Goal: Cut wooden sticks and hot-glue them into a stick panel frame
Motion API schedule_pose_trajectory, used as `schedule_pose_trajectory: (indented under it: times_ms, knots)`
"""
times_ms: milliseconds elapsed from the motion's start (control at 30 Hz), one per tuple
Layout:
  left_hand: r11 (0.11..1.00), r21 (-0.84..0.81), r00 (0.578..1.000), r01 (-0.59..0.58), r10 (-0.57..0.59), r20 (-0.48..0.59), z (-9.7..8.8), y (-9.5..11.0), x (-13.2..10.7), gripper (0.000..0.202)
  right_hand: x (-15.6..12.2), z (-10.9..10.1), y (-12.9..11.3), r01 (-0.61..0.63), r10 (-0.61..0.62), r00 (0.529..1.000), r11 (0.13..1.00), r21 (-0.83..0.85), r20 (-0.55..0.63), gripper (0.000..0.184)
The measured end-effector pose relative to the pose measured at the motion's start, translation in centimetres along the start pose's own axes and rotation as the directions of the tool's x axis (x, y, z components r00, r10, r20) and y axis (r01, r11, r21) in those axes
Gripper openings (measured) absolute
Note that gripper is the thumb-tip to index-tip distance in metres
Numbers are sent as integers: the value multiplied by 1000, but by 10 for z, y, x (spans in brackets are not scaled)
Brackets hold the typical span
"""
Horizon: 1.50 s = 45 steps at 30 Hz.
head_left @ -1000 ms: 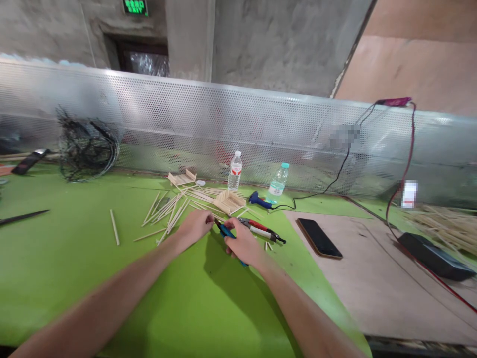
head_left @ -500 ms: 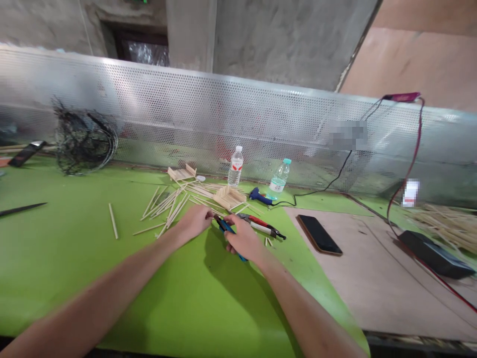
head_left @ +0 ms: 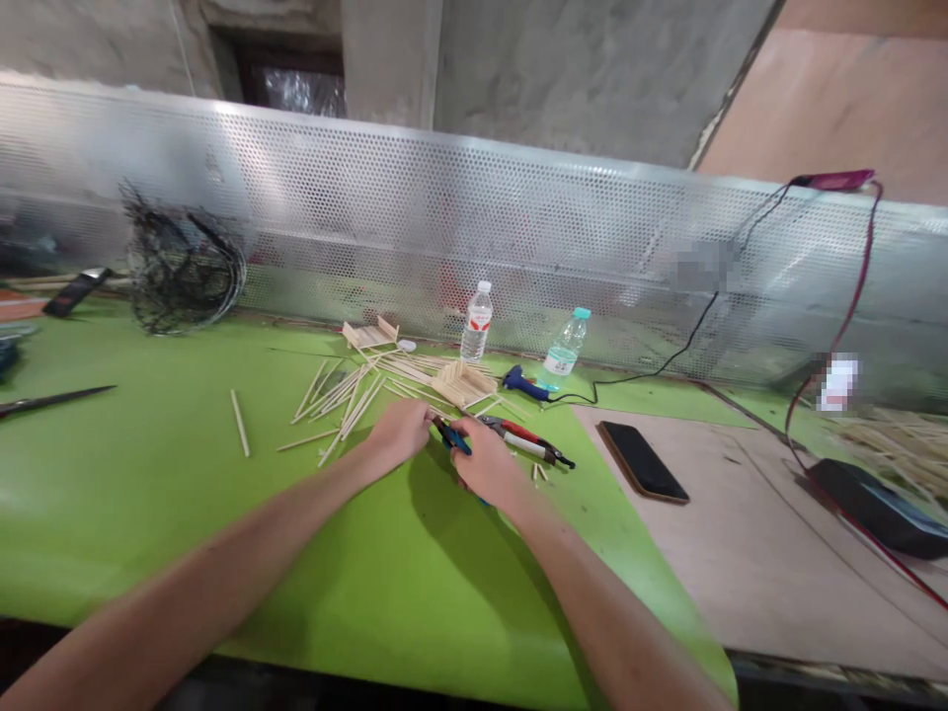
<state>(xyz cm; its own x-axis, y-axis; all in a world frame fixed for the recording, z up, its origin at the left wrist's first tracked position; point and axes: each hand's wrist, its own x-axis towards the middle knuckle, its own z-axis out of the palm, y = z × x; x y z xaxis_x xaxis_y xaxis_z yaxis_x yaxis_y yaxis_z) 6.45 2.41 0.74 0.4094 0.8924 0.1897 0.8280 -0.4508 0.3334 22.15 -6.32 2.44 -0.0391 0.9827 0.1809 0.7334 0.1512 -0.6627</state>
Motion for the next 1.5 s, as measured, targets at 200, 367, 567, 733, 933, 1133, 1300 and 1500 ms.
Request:
schedule_pose_trajectory:
  times_ms: [200,367,567,733,933,1133,1300,1500]
  knots:
    - [997,66,999,27,-28,20,2,5,0,23,-2,2,-12,82,-69,996,957,-278,56,28]
    - [993,113,999,17,-21,32,-1,7,-1,26,0,2,-12,63,-49,997,950,-305,53,27]
    - [986,163,997,14,-25,68,-3,15,-5,27,-2,-3,-10,92,-67,993,948,-305,93,26]
    - [982,190,998,-8,-5,67,-3,14,-8,27,-3,-4,-8,74,-55,996,956,-285,74,28]
    - [978,209,996,-6,-12,84,-5,16,-10,30,-2,-11,-8,85,-59,993,960,-268,102,32]
    - [981,194,997,-14,-2,84,-6,20,-13,27,-6,-6,-9,103,-78,993,939,-328,87,30]
    - [984,181,997,-8,-7,78,-9,20,-12,25,-3,-1,-13,86,-58,994,937,-339,93,29]
    - [985,172,996,4,-19,88,-9,15,-9,23,-1,-13,-11,106,-67,989,947,-303,135,28]
